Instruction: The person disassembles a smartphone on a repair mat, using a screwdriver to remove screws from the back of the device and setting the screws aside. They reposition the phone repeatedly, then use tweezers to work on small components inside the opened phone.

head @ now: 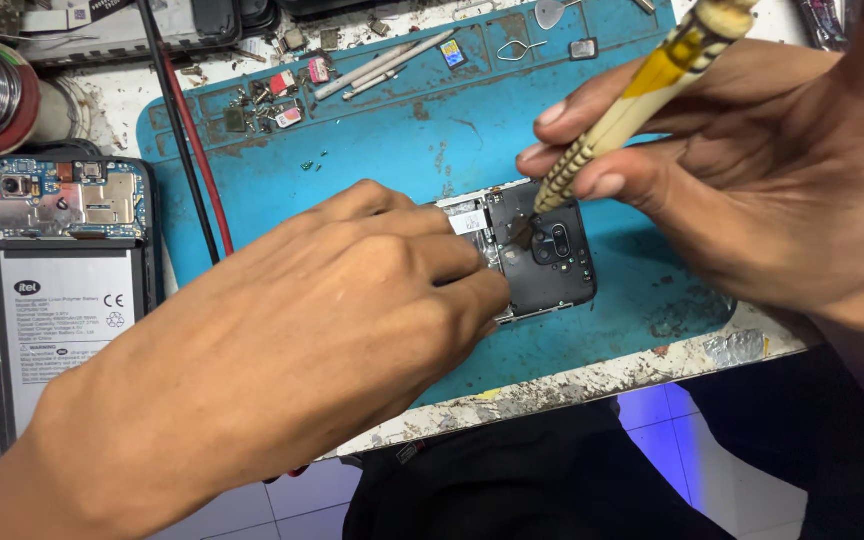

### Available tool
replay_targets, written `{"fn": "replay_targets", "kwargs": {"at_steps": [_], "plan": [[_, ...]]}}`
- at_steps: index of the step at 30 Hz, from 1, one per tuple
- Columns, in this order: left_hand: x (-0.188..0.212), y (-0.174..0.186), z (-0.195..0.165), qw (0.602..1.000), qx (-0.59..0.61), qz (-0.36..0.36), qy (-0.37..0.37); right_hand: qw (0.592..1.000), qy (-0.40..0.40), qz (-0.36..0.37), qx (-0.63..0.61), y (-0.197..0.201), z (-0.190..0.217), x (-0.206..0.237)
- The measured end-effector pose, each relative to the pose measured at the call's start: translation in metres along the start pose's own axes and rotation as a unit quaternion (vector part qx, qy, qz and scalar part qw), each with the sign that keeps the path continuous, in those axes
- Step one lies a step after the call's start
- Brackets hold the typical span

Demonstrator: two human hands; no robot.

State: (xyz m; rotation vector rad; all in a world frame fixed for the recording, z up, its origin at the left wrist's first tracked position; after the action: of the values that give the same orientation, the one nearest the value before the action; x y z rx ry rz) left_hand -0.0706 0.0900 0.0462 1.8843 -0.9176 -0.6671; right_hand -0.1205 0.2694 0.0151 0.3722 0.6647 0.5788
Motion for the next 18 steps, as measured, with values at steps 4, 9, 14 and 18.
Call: {"fn": "replay_targets", "kwargs": {"at_steps": [4,9,14,18], "plan": [[0.002,0.003,-0.002,1.000,0.013,0.003,0.001,0.999,-0.024,-0.005,0.034,-0.003,-0.004,-0.002],[0.004,0.002,-0.001,1.000,0.009,0.011,0.002,1.000,0.000,0.001,0.023,-0.008,0.008,-0.012],[0.004,0.001,0.001,1.000,-0.015,0.017,0.009,0.995,0.034,0.093,-0.017,-0.016,0.025,-0.024],[0.005,0.000,0.005,0.998,0.028,0.038,0.037,0.985,0.121,0.103,0.068,-0.010,0.049,-0.040]]}}
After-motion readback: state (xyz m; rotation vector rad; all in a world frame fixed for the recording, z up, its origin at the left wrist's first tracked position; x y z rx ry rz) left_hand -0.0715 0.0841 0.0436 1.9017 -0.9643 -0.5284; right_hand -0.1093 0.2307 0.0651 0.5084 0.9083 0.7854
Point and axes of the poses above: each hand's wrist, its own x-axis away from the middle knuckle, its own y-axis out of the back of the hand, z = x × y, the point moved 7 cm from there along -x, towards the middle knuckle, and after that the axes turned 4 degrees about -z, right-handed, at the moved point
